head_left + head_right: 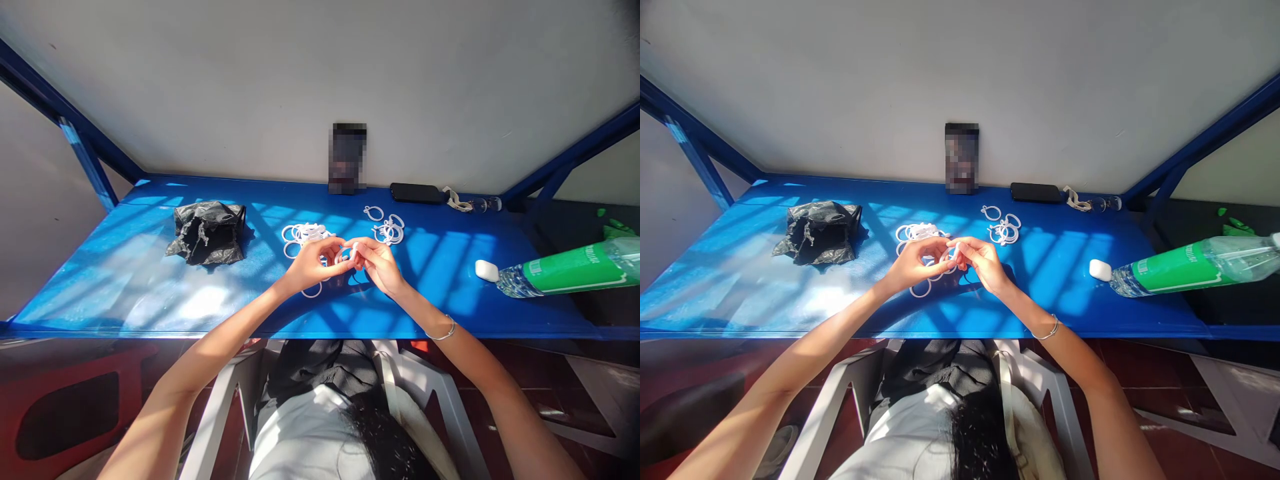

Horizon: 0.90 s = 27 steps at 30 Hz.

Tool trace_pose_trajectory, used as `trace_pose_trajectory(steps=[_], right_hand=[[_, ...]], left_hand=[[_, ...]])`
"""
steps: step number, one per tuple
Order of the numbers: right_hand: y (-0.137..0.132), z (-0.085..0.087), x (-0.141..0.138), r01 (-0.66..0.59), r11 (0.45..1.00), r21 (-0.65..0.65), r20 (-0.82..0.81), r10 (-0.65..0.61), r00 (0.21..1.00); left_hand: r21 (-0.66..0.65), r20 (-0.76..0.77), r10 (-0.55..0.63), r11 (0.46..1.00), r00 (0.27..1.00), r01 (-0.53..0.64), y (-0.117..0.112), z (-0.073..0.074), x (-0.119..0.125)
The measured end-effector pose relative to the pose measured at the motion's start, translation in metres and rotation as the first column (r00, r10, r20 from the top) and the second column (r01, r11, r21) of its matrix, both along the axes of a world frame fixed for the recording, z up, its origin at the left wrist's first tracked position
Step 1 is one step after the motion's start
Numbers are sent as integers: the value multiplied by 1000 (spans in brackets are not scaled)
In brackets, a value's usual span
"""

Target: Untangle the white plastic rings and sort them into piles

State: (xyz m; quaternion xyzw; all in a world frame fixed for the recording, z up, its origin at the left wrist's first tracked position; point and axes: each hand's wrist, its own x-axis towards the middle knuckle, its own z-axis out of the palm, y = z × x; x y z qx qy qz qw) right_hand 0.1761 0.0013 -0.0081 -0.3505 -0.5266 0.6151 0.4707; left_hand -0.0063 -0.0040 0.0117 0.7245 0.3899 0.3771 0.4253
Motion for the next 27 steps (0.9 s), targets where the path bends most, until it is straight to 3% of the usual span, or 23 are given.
trace_pose_trajectory(steps=[5, 13, 17, 22, 27], right_hand=[[2, 0, 5, -27, 996, -80, -44, 24, 999], [-1, 0, 3, -57, 997, -60, -53, 54, 997], [-1, 1, 2, -40, 999, -17, -16, 40, 999], [4, 0, 7, -29, 998, 48, 37, 27, 999], [6, 3, 9, 17, 1000, 13, 44, -18, 999]], left_hand=[[4, -28, -13, 1000, 1000, 13, -2, 5, 0], [73, -87, -28, 997, 996, 34, -3, 7, -1], [266, -175, 66, 964, 982, -17, 1, 3, -5], [471, -287, 247, 878, 926, -87, 10, 2, -20], [502, -309, 399, 839, 863, -208, 24, 5, -38]])
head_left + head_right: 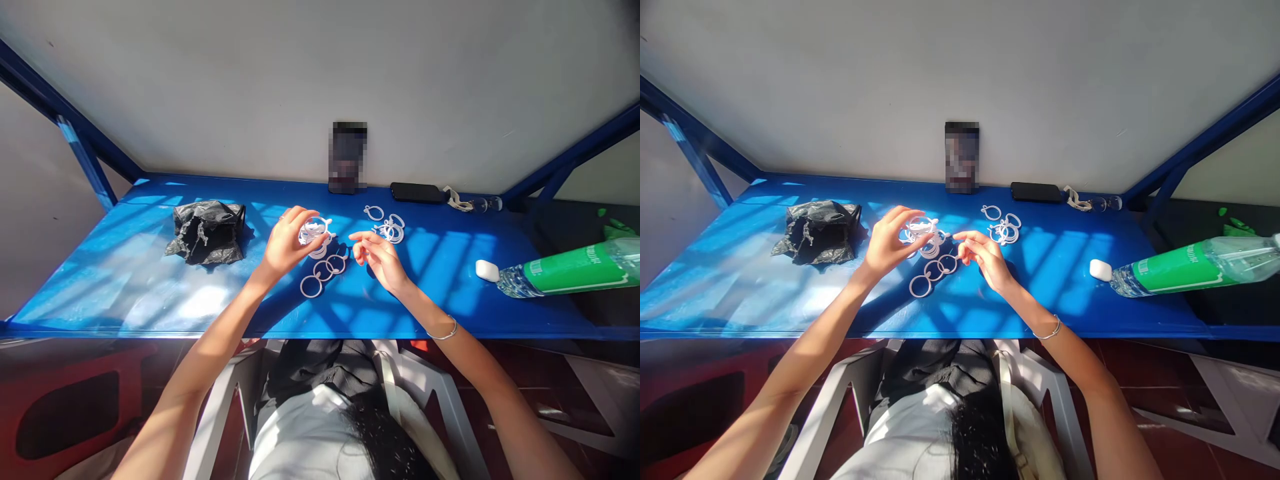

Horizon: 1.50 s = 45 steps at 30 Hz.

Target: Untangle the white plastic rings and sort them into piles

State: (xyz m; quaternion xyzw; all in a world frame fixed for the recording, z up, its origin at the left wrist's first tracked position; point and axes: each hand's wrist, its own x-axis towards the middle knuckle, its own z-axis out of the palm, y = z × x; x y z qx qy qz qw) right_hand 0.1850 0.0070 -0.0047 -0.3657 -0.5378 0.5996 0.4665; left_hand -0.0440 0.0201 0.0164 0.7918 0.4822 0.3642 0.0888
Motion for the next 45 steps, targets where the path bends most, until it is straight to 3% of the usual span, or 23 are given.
trace_pose_trajectory(steps=[10, 20, 23, 26, 28, 31, 36, 38, 42, 45], right_hand=[[1, -2, 2, -6, 1000, -6, -3, 6, 1000], [3, -6, 3, -13, 1000, 9, 18, 12, 1000], [4, -6, 5, 0, 998, 65, 62, -4, 998], [9, -6, 10, 50, 975, 216, 190, -93, 977], [14, -7, 16, 100, 927, 361, 322, -224, 920], [23, -10, 27, 113, 813, 572, 456, -429, 780], [35, -12, 44, 52, 666, 744, 511, -617, 598], [37, -12, 50, 4, 659, 752, 573, -657, 490], [38, -13, 58, -76, 716, 694, 710, -663, 239], [38, -18, 61, -118, 753, 648, 762, -634, 135]], left_hand=[[-47, -105, -12, 999, 994, 7, 11, -14, -5], [-107, -157, -33, 994, 987, 17, 11, -14, -7], [-112, -161, -36, 994, 986, 18, 12, -15, -7], [-106, -163, -39, 994, 986, 22, 12, -15, -8], [-102, -171, -41, 995, 984, 23, 13, -16, -8], [-104, -184, -42, 994, 982, 23, 13, -15, -8], [-96, -177, -41, 995, 983, 24, 13, -14, -7], [-92, -175, -39, 996, 984, 23, 13, -13, -7], [-74, -172, -42, 997, 984, 30, 12, -11, -7], [-45, -173, -31, 999, 984, 24, 11, -11, -6]])
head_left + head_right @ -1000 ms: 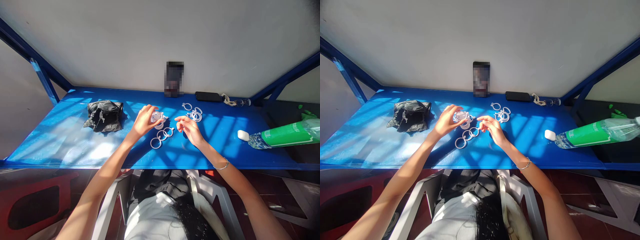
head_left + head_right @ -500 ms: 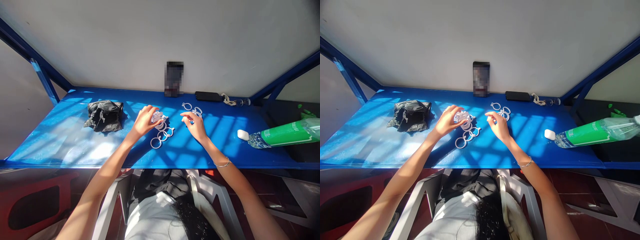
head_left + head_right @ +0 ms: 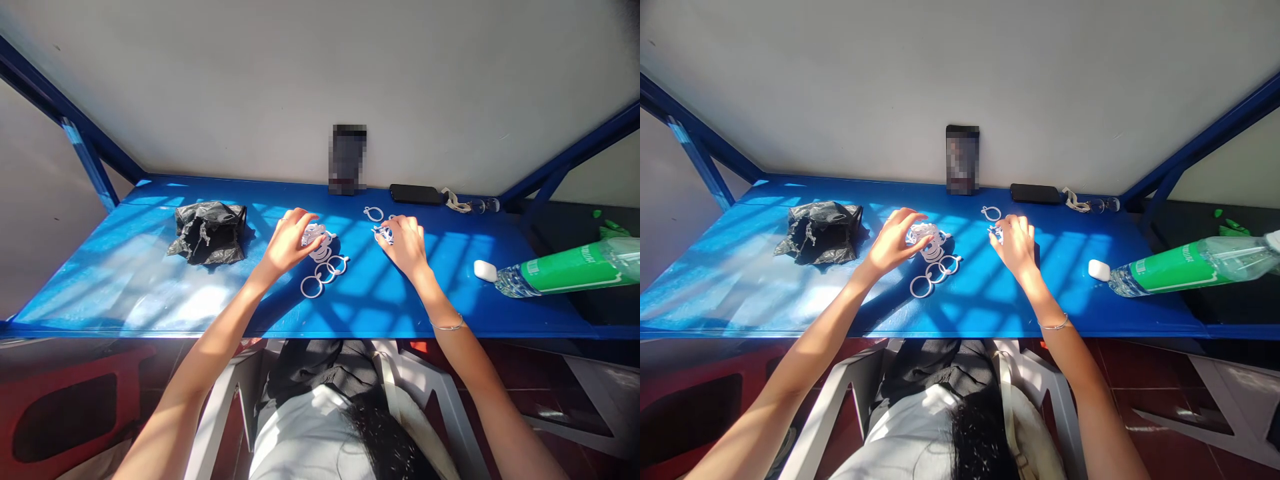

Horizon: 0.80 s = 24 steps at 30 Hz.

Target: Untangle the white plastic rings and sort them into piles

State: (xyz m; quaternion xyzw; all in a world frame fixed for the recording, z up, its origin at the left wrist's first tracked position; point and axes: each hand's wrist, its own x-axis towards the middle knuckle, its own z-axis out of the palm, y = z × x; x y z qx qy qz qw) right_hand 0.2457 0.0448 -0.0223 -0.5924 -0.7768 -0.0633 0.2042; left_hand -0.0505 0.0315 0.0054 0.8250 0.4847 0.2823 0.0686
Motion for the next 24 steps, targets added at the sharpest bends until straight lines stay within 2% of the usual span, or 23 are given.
trace_pose_trajectory(steps=[4, 7, 10, 13, 18, 21, 24], right_hand=[[-1, -6, -2, 3, 996, -91, 84, 5, 996], [-2, -7, -5, -9, 993, -118, 82, 18, 996], [-3, -5, -8, -31, 998, -52, -11, 31, 999], [-5, 1, -12, -124, 990, 71, -181, 135, 974], [-12, 15, -24, -324, 923, 206, -439, 383, 812], [-19, 21, -34, -396, 893, 216, -544, 446, 710], [-28, 25, -41, -458, 870, 186, -672, 452, 587]], left_hand=[[27, 17, 16, 999, 1000, -16, -2, 0, 2], [53, 35, 26, 998, 999, -28, -4, 2, 4], [85, 56, 14, 996, 998, -19, -5, 2, 6], [114, 68, -19, 993, 997, 11, -5, 1, 9], [172, 97, -133, 978, 986, 115, -11, -3, 20], [146, 133, -205, 972, 970, 185, -19, -3, 27], [93, 182, -221, 974, 958, 207, -26, -2, 32]])
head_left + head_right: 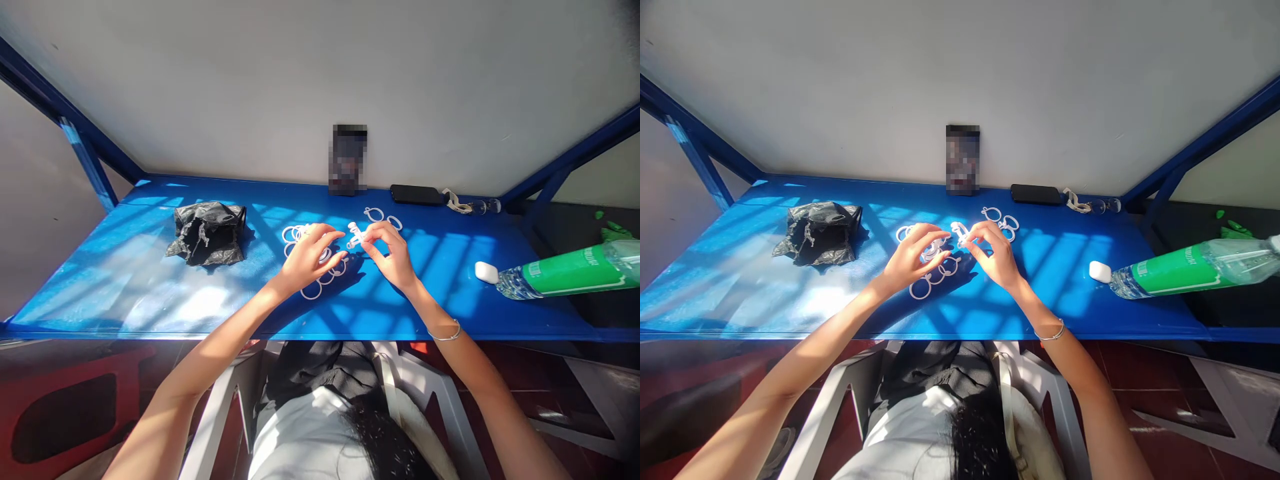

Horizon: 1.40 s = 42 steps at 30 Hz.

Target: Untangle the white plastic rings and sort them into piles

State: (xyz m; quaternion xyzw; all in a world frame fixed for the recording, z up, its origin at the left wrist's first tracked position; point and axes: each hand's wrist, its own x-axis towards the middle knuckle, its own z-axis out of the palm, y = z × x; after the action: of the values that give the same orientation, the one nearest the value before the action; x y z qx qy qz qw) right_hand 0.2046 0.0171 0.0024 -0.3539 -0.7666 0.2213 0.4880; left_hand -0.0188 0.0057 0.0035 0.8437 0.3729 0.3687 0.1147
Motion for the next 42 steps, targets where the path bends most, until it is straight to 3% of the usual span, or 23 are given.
trace_pose_trajectory(steps=[5, 9, 14, 18, 26, 32, 37, 42], right_hand=[[-8, 2, -6, -227, 951, -210, -266, 167, 949], [-11, 2, -7, -355, 886, -299, -432, 205, 878], [-16, 3, -13, -467, 784, -410, -551, 196, 811], [-19, 4, -17, -462, 736, -495, -538, 157, 828], [-16, 5, -19, -357, 747, -562, -479, 58, 876], [-15, 2, -19, -332, 759, -560, -442, 65, 895], [-11, 2, -14, -306, 773, -557, -394, 78, 916], [-11, 3, -14, -340, 708, -619, -405, 84, 910]], left_hand=[[-88, 97, -28, 995, 995, 37, -4, 3, 2], [-158, 189, -70, 982, 980, 101, -6, 7, 3], [-350, 317, -139, 902, 938, 252, -8, 8, 6], [-415, 429, -158, 840, 889, 349, -10, 8, 9], [-433, 590, -34, 830, 807, 352, -8, 7, 11], [-468, 678, -42, 745, 734, 476, -6, 6, 9], [-402, 650, -97, 798, 754, 449, -8, 10, 6], [-398, 573, -110, 829, 812, 392, -8, 12, 6]])
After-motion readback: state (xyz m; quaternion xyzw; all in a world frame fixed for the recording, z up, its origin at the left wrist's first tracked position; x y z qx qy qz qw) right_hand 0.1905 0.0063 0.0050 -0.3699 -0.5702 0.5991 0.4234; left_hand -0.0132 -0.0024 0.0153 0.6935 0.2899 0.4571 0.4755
